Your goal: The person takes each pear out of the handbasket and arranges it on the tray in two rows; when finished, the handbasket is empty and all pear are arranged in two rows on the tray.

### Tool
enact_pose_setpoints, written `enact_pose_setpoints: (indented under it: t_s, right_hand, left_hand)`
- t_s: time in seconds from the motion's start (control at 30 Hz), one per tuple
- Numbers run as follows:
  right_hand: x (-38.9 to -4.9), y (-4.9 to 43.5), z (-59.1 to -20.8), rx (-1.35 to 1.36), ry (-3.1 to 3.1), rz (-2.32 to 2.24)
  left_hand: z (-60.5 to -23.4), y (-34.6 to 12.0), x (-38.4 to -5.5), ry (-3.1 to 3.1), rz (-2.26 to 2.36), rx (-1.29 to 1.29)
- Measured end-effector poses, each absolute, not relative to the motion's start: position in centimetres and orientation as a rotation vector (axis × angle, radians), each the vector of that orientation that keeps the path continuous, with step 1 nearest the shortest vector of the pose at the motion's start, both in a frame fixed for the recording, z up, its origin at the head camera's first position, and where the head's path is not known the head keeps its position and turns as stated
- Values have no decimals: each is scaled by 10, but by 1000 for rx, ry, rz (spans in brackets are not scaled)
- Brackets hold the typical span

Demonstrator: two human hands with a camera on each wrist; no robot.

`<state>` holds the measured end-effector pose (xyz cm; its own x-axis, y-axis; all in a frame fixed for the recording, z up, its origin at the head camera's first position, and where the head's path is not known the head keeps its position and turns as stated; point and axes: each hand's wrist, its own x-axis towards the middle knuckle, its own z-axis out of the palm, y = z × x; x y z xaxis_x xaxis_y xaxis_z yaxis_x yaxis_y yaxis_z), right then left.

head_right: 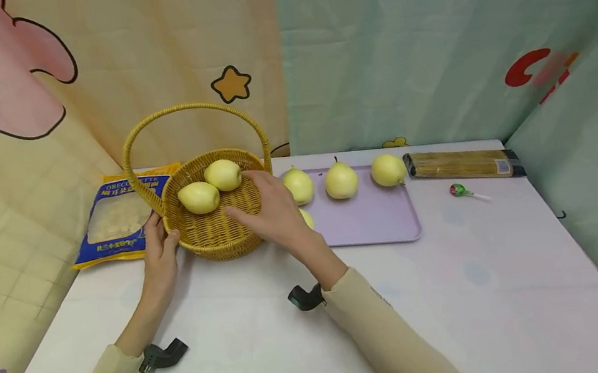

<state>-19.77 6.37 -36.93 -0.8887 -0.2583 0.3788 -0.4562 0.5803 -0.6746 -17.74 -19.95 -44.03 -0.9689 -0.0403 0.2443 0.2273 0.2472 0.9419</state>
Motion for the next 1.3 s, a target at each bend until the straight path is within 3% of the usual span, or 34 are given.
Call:
enact_pose_setpoints:
  t_s: [0.87, 1.3]
  right_hand:
    - [-237, -11, -368, 577, -2668, 1301]
    - [-251, -18, -382, 592, -2659, 1342]
  left_hand:
    - [-444, -200, -179, -2270, -1821, -180]
    - [-445, -200, -181, -2254, -1783, -221]
